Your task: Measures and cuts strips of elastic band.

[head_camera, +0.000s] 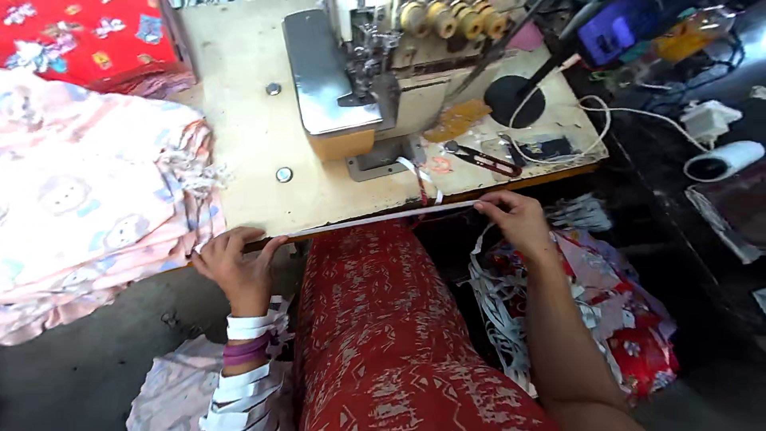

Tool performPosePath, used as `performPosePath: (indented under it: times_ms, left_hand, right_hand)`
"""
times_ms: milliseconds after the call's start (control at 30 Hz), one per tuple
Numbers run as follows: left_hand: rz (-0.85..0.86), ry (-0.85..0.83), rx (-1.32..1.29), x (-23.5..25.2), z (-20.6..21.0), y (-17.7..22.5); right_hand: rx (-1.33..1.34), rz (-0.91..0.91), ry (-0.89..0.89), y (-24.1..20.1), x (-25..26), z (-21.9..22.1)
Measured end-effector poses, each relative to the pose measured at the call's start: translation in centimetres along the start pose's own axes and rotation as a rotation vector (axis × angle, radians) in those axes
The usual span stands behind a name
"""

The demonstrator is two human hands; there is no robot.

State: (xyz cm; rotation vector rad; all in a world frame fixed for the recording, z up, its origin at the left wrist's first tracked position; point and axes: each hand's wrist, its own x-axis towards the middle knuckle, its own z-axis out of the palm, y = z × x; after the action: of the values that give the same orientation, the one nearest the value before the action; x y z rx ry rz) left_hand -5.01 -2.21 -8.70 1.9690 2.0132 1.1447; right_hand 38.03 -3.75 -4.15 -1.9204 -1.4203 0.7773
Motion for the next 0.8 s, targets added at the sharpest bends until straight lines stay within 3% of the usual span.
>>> performPosePath:
  times_ms: [133, 267, 500, 800]
  left_hand:
    - [-0.028, -0.056, 0.013, 0.3, -0.4, 0.2]
    - [-0.040, -0.082, 0.034, 0.5, -0.7, 0.4]
    - [-0.021, -0.076, 0.035, 0.4, -0.7, 0.8]
    - [0.113, -0.010, -0.009, -0.2, 0.2, 0.3]
  right_hand:
    - [-0.002, 0.085, 0.177, 0.0, 0.4, 2.5]
    - [0.044, 0.028, 0.261, 0.6, 0.4, 2.6]
    - [0.078, -0.039, 0.296, 1.2, 0.5, 3.6]
    - [0.109, 0.037, 0.265, 0.3, 0.5, 3.6]
